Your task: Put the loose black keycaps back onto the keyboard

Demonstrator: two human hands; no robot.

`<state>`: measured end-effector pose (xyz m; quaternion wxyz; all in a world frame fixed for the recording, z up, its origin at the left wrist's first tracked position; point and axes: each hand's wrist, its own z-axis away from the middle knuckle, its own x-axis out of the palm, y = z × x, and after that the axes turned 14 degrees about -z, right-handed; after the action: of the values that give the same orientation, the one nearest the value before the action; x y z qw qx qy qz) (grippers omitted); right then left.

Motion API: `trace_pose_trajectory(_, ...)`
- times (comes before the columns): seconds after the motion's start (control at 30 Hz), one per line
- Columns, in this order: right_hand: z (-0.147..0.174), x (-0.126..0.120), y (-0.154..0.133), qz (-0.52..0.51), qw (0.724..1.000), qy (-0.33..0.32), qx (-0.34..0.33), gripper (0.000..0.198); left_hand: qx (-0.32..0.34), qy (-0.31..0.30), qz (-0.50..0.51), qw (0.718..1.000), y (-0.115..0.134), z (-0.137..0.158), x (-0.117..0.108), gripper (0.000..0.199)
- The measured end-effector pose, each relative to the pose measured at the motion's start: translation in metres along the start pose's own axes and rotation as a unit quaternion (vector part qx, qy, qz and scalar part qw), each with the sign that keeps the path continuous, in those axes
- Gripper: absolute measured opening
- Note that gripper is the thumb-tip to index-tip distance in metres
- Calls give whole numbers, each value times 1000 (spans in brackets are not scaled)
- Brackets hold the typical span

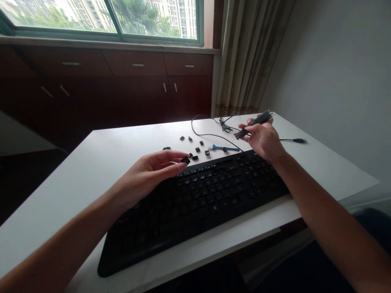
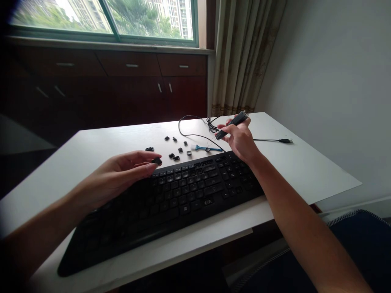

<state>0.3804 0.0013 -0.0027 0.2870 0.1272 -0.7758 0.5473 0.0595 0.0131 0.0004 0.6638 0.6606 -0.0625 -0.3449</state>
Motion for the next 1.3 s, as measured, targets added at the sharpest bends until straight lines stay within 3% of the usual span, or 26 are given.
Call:
trace_pose_trajectory(0.27, -3, -5, 2, 28, 998, -33, -41, 46, -6, 7, 10, 1000, 1, 0, 1, 35)
trace_pose_trajectory(0.53, 1, 2, -5, 39, 996, -56, -59, 33, -5, 70, 84, 994, 0, -4, -2, 38)
trace_pose_trajectory(0.73, 1, 3, -4, 55, 992, -45, -108, 27, -7, 72, 99, 992, -1, -5, 1, 37)
trace_pose_trajectory(1.3, 2, 3, -14, 51, 998, -3, -26, 35, 2, 66, 15, 998, -1, -6, 6, 39)
